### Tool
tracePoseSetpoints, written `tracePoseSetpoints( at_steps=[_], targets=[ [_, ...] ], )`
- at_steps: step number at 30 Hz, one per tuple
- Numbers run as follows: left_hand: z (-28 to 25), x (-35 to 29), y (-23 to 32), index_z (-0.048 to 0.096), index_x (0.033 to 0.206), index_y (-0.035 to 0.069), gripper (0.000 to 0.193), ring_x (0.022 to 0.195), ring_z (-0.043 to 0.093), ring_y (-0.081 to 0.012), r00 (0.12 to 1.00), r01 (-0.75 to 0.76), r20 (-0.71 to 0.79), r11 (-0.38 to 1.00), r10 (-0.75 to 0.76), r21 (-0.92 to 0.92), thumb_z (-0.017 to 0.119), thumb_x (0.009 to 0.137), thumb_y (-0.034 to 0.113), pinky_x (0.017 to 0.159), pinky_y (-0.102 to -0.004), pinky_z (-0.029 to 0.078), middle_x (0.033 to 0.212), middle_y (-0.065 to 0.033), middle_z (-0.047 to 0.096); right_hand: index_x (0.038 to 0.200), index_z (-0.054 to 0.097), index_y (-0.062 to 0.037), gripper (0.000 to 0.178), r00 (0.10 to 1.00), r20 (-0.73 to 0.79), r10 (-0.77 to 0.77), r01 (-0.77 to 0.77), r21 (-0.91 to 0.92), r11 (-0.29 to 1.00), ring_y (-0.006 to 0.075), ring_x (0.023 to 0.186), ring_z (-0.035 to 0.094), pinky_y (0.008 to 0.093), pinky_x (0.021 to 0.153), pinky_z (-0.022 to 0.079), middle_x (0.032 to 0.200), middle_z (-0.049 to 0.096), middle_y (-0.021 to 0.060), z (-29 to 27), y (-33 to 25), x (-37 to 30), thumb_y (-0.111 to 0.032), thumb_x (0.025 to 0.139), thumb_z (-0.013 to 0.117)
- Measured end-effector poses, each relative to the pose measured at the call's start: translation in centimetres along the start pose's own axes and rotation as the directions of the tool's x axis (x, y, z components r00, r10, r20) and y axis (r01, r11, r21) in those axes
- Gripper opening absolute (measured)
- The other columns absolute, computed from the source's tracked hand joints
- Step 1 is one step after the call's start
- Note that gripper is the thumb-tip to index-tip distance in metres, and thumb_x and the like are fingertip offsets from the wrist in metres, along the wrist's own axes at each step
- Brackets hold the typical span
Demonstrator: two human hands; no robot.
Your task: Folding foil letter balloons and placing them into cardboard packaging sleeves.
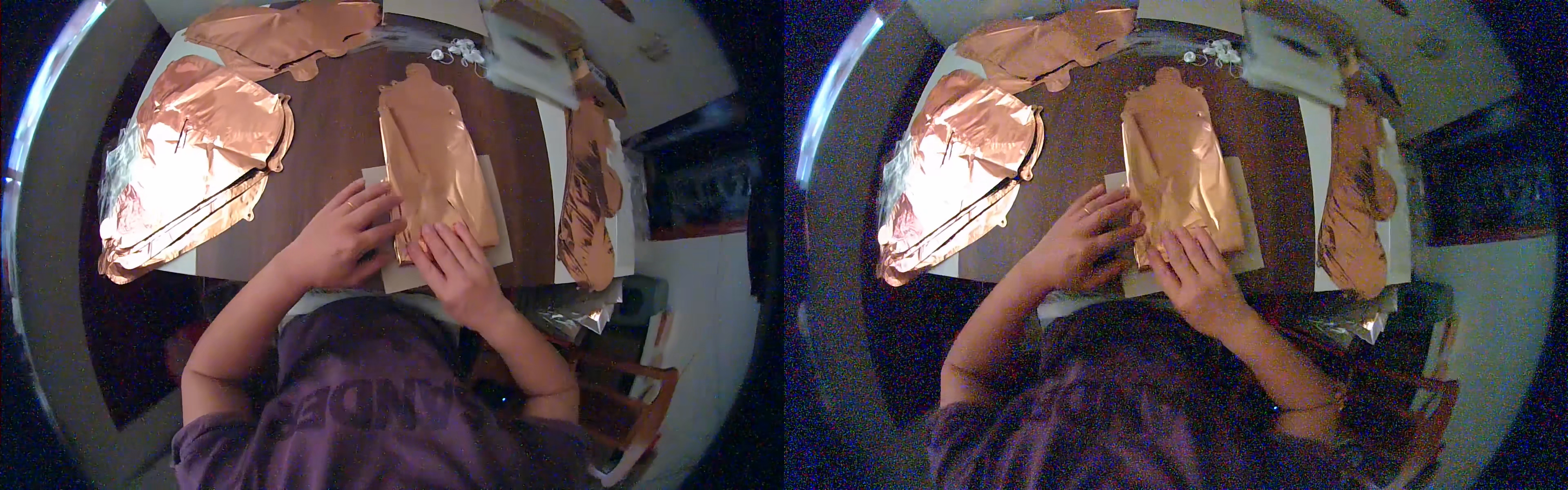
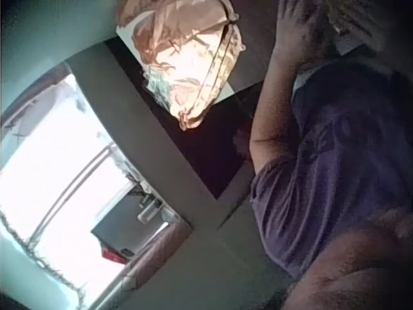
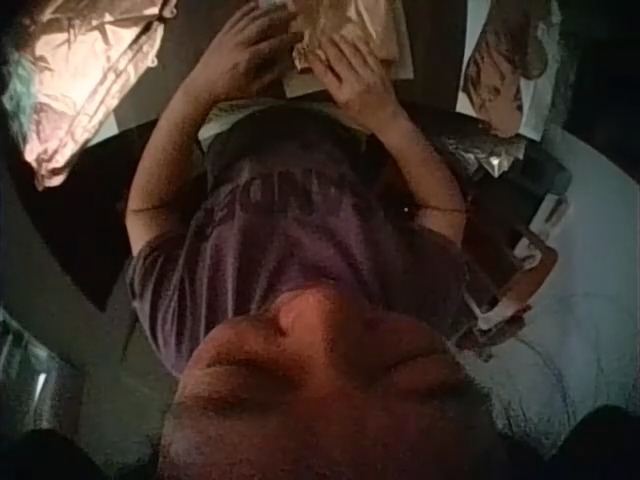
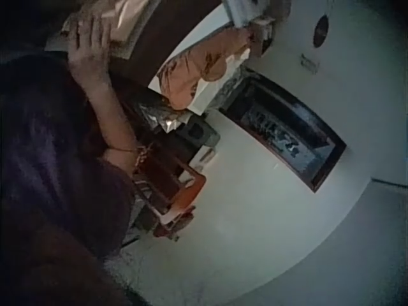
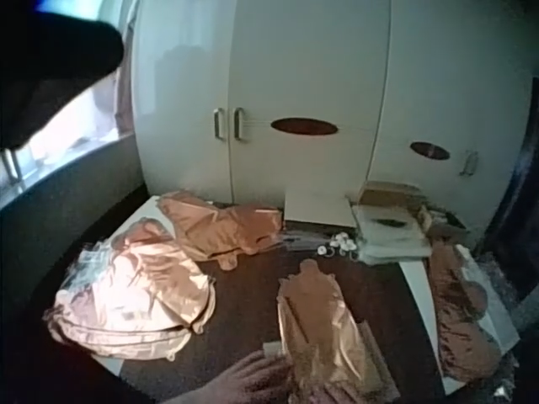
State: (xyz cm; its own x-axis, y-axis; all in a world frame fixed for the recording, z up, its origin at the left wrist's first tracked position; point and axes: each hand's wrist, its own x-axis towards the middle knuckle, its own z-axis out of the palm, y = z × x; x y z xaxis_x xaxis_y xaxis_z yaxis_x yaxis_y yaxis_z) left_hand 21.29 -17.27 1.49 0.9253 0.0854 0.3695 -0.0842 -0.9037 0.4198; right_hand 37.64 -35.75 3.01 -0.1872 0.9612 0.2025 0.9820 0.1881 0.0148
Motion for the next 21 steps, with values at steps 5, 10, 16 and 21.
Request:
tracePoseSetpoints(
  at_steps=[5,10,16,21],
  targets=[
    [0.7,-0.5,-0.3,0.063,0.113,0.006,0.041,0.124,0.049,-0.0342,1.000,-0.022,-0.022,0.999,0.023,0.026,0.070,0.076,0.024,0.107,-0.0517,0.035,0.127,-0.0162,0.055,0.128,0.055,-0.0035,0.043,1.000,-0.016,-0.002,0.002,0.049,0.999,0.0371,0.122,0.050,0.0526,0.108,0.032,0.129,0.054,0.0212,0.7,-0.3,-0.7,-0.018,0.088,0.047],
    [1.0,-0.7,0.1,0.064,0.108,0.005,0.036,0.119,0.053,-0.0335,0.998,-0.010,-0.069,0.999,0.013,0.042,0.070,0.078,0.025,0.103,-0.0508,0.040,0.123,-0.0160,0.056,0.128,0.055,-0.0037,0.044,0.999,-0.002,0.034,-0.034,0.095,0.995,0.0381,0.123,0.049,0.0529,0.108,0.033,0.130,0.053,0.0216,0.2,-0.4,-0.9,-0.015,0.087,0.048],
    [1.3,-0.9,0.3,0.065,0.105,0.004,0.035,0.117,0.055,-0.0336,0.994,0.009,-0.109,1.000,-0.006,0.025,0.073,0.075,0.021,0.101,-0.0495,0.044,0.120,-0.0161,0.057,0.111,0.058,0.0004,0.030,0.781,-0.228,0.581,-0.462,0.416,0.783,0.0285,0.088,0.061,0.0380,0.077,0.052,0.103,0.060,0.0150,-1.4,1.6,-2.2,-0.014,0.085,0.067],
    [1.0,-0.9,0.1,0.065,0.107,0.004,0.037,0.119,0.054,-0.0338,0.996,0.008,-0.092,1.000,-0.007,0.006,0.074,0.075,0.021,0.101,-0.0491,0.044,0.121,-0.0159,0.057,0.119,0.053,-0.0005,0.041,0.518,0.356,0.778,-0.661,0.744,0.100,0.0193,0.087,0.063,0.0324,0.067,0.054,0.104,0.063,0.0127,-1.9,6.4,-3.5,-0.024,0.089,0.067]
  ],
)
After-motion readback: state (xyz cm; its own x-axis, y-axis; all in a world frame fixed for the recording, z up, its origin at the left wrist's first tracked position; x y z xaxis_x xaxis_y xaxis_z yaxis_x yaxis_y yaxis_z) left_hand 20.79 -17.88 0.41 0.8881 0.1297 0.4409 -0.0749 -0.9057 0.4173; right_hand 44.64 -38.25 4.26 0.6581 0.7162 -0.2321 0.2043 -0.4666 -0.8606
